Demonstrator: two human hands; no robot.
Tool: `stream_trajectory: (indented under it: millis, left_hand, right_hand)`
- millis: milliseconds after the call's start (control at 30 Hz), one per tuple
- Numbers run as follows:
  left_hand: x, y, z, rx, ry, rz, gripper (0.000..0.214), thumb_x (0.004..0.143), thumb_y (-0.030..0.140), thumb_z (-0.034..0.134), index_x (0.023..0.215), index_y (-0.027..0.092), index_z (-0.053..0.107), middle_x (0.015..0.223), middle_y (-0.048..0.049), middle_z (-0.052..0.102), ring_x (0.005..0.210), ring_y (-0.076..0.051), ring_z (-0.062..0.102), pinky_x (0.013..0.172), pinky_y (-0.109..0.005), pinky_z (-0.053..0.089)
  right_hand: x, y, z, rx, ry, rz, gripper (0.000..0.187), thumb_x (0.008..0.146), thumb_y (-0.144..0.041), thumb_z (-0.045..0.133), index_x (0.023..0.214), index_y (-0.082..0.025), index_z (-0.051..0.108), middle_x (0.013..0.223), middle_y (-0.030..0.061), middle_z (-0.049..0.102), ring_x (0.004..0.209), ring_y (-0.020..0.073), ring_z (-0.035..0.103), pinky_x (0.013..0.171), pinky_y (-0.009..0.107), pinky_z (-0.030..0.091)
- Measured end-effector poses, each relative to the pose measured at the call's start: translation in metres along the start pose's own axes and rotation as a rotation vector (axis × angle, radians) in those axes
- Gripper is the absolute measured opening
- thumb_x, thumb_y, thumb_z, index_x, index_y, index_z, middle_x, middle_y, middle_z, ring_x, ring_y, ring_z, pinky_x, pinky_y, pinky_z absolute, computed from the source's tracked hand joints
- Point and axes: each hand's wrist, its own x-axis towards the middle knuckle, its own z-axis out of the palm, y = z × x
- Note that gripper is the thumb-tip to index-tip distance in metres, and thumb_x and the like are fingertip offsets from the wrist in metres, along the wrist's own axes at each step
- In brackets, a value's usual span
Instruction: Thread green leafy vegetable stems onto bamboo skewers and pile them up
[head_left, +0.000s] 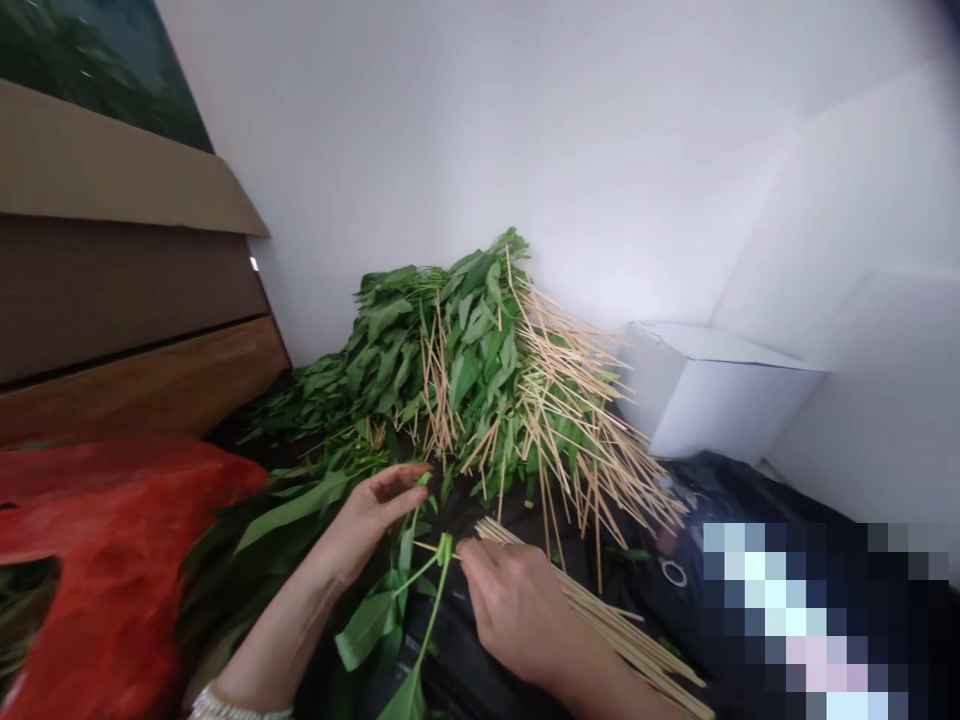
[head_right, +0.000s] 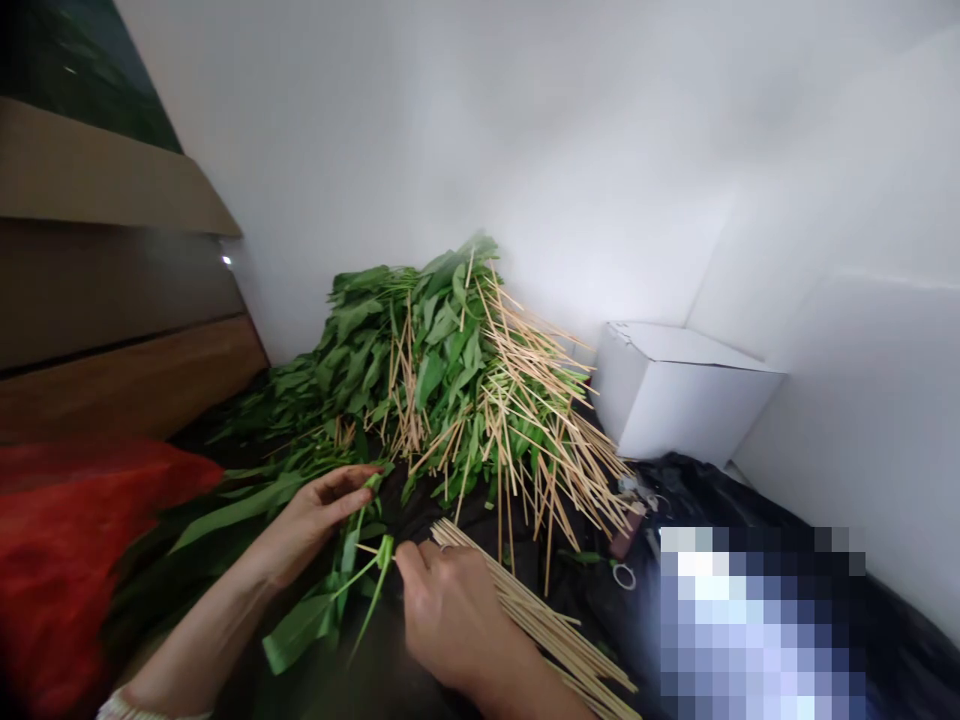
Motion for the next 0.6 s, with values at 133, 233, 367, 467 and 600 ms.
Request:
stream_trajectory:
  millis: [133, 233, 367, 467, 600]
  left_hand:
    - [0.002, 0.003, -0.004, -0.07, -0.002, -0.115, 0.044, 0.069, 0.044, 0.078, 0.105, 0.02, 0.07, 0.096, -0.0055, 0.07, 0.08, -0.016, 0.063, 0.07, -0.024, 0.05]
    - [0.004, 0.004, -0.01, -0.003, 0.022, -0.055, 0.042, 0.068, 0.046, 0.077, 0.1, 0.02, 0.071, 0.093, -0.0062, 0.071, 0.083, -0.02, 0.064, 0.074, -0.029, 0.052]
    - [0.006, 0.003, -0.013, 0.507, 0.296, 0.388, 0.032, 0.07, 0.044, 0.074, 0.094, 0.023, 0.074, 0.093, -0.0064, 0.069, 0.089, -0.024, 0.063, 0.083, -0.035, 0.05]
    - [0.005, -0.001, -0.007, 0.785, 0.262, 0.618, 0.027, 0.078, 0.044, 0.066, 0.096, 0.025, 0.074, 0.093, -0.0058, 0.068, 0.089, -0.024, 0.063, 0.084, -0.034, 0.049]
    - [0.006, -0.006, -0.001, 0.753, 0.08, 0.523, 0.032, 0.077, 0.047, 0.066, 0.099, 0.025, 0.075, 0.092, -0.0049, 0.072, 0.085, -0.022, 0.067, 0.081, -0.03, 0.05]
  right_hand:
    - [0.003, 0.003, -0.001, -0.022, -0.003, 0.007, 0.01, 0.09, -0.012, 0.042, 0.089, -0.02, 0.049, 0.078, 0.0007, 0.061, 0.063, 0.0161, 0.054, 0.054, 0.029, 0.028]
    - [0.003, 0.005, -0.002, -0.033, -0.005, 0.012, 0.01, 0.09, -0.013, 0.043, 0.09, -0.02, 0.049, 0.078, 0.0011, 0.061, 0.063, 0.0162, 0.054, 0.054, 0.029, 0.029]
    - [0.004, 0.003, -0.007, -0.005, -0.013, 0.006, 0.009, 0.089, -0.014, 0.044, 0.093, -0.019, 0.051, 0.081, 0.002, 0.062, 0.065, 0.0167, 0.055, 0.056, 0.029, 0.033]
    - [0.003, 0.002, -0.009, -0.006, -0.028, -0.002, 0.015, 0.087, -0.013, 0.047, 0.099, -0.018, 0.054, 0.083, 0.0031, 0.063, 0.066, 0.0172, 0.056, 0.057, 0.029, 0.036]
    - [0.002, 0.004, -0.004, -0.023, 0.026, 0.011, 0.043, 0.088, -0.011, 0.046, 0.131, -0.017, 0.045, 0.088, 0.0036, 0.065, 0.067, 0.0164, 0.059, 0.059, 0.028, 0.041]
